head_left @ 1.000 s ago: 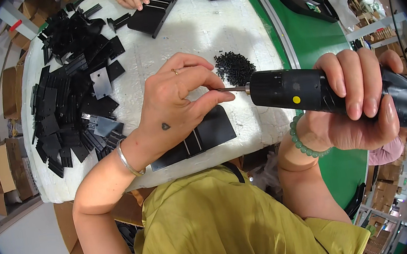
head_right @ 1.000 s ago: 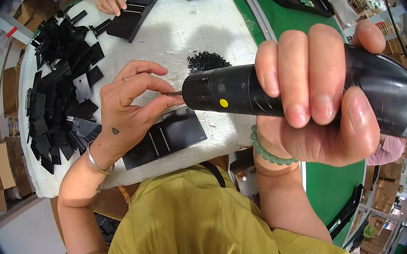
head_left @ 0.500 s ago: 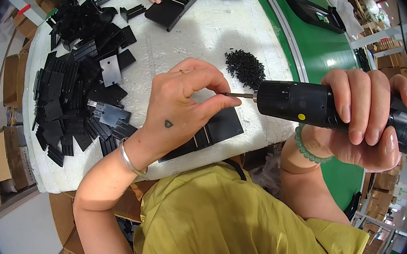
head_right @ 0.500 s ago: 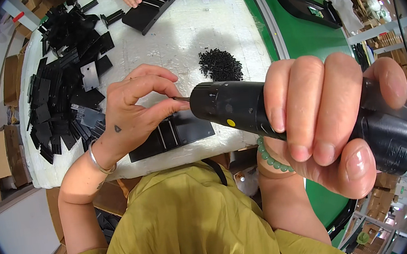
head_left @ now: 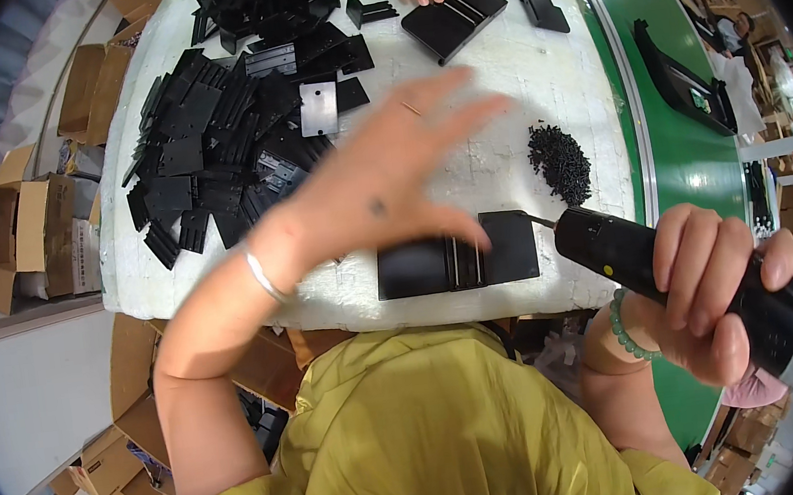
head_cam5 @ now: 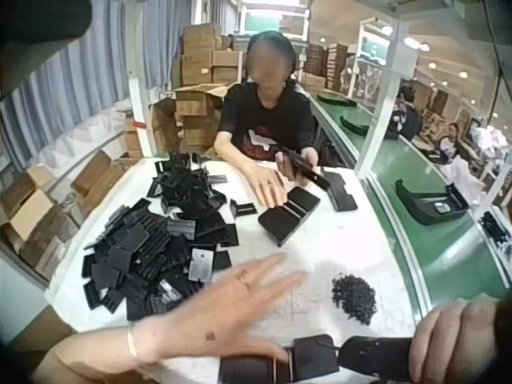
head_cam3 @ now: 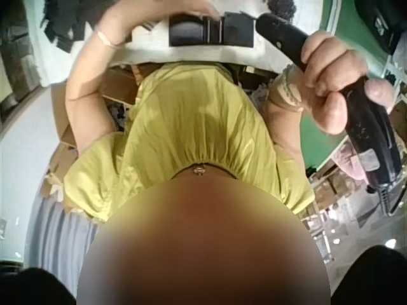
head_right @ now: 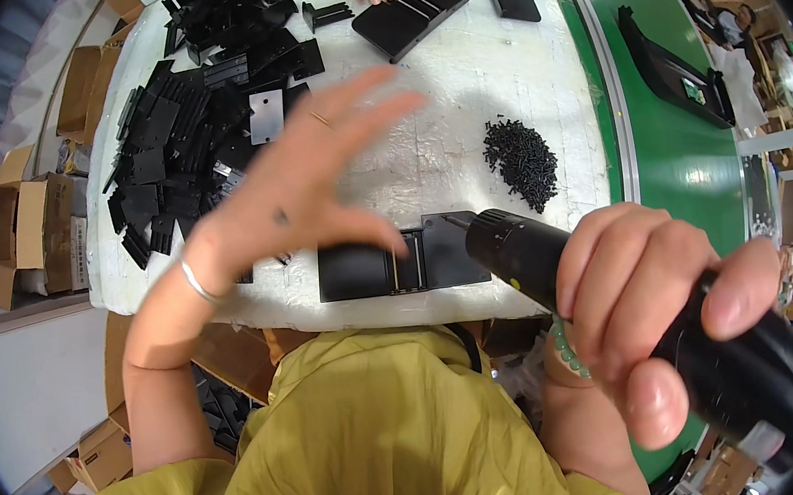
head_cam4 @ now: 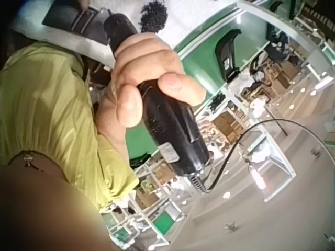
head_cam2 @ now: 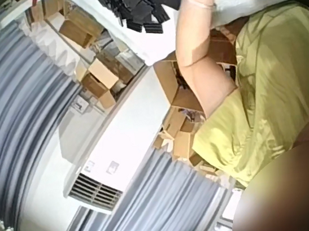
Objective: Assembling plastic components by using an electric screwdriver to secure plates to housings.
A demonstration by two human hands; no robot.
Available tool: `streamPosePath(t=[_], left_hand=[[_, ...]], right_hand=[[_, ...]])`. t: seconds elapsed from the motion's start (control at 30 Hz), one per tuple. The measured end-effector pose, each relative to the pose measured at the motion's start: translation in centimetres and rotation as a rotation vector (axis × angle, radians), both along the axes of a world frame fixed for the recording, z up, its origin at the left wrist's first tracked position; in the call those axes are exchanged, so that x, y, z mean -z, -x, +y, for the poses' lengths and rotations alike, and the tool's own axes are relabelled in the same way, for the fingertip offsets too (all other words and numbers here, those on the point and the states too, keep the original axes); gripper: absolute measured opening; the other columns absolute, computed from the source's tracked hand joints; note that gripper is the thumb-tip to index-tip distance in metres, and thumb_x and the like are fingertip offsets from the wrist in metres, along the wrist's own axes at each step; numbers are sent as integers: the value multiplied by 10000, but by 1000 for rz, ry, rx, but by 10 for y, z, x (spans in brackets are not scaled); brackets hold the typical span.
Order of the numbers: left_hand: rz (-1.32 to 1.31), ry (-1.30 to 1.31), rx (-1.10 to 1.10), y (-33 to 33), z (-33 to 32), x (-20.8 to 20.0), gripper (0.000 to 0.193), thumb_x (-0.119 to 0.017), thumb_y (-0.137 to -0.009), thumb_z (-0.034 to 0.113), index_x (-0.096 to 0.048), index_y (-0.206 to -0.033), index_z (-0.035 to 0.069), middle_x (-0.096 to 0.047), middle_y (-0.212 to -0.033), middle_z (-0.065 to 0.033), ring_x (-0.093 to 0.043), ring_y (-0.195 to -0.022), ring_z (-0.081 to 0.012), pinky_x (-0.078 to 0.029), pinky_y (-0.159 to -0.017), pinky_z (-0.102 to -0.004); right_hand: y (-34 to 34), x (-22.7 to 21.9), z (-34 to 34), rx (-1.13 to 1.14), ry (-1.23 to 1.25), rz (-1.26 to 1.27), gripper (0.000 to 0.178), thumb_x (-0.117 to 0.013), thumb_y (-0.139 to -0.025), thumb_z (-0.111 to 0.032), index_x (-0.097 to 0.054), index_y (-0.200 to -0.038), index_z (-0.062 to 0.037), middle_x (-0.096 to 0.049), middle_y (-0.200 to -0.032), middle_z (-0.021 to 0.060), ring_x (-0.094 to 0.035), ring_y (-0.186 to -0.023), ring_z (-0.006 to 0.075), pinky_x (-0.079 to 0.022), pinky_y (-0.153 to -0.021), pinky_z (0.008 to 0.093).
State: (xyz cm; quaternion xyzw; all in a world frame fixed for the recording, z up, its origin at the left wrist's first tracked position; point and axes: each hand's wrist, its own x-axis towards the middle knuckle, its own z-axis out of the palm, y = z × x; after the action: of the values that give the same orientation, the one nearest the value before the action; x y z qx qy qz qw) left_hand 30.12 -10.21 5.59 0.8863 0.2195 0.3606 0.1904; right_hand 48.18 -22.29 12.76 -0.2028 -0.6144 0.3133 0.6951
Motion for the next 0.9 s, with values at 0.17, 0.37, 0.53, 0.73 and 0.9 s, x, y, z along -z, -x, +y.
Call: streamPosePath(t=[0.17,0.37,0.53,0.73,0.9], left_hand=[[545,-148,-441,66,55,5,471,-787,-569,161,-635,-1000,46,-572,-937,-88,-500,-937,-280,-431,-824,-366],[412,-131,-362,61,62,12,265,-752,-627,139,-666,-856,37,-581,-760,-96,-528,-830,-267,-443,-747,-367],[77,636,-154,41,19,-16,117,-692,-761,43,-655,-857,-12,-644,-735,-33,-584,-644,-71,-468,-592,-211],[83,883,25,9,-41,10,132,-715,-748,43,-629,-826,-21,-603,-697,5,-531,-632,-17,-445,-570,-162],[86,809,13,3,-49,25,135,-722,-739,46,-632,-817,-17,-586,-647,-1,-512,-584,-18,-430,-539,-168]], right_hand=[[-4,2,0,-20,8,68,355,-572,-718,-132,-440,-1046,-104,-455,-573,-67,-435,-456,36,-335,-532,195],[-6,2,-7,-25,29,69,371,-571,-713,-124,-439,-1059,-101,-453,-584,-67,-433,-463,37,-336,-540,199],[-9,4,-14,9,59,159,365,-588,-682,-133,-478,-1028,-94,-454,-592,-72,-435,-493,37,-338,-570,209],[-17,12,-17,-13,137,165,365,-592,-658,-133,-501,-1011,-104,-467,-603,-92,-435,-507,31,-337,-603,199],[-29,17,-24,-26,129,181,357,-587,-662,-127,-503,-1008,-105,-469,-601,-92,-443,-514,30,-340,-610,202]])
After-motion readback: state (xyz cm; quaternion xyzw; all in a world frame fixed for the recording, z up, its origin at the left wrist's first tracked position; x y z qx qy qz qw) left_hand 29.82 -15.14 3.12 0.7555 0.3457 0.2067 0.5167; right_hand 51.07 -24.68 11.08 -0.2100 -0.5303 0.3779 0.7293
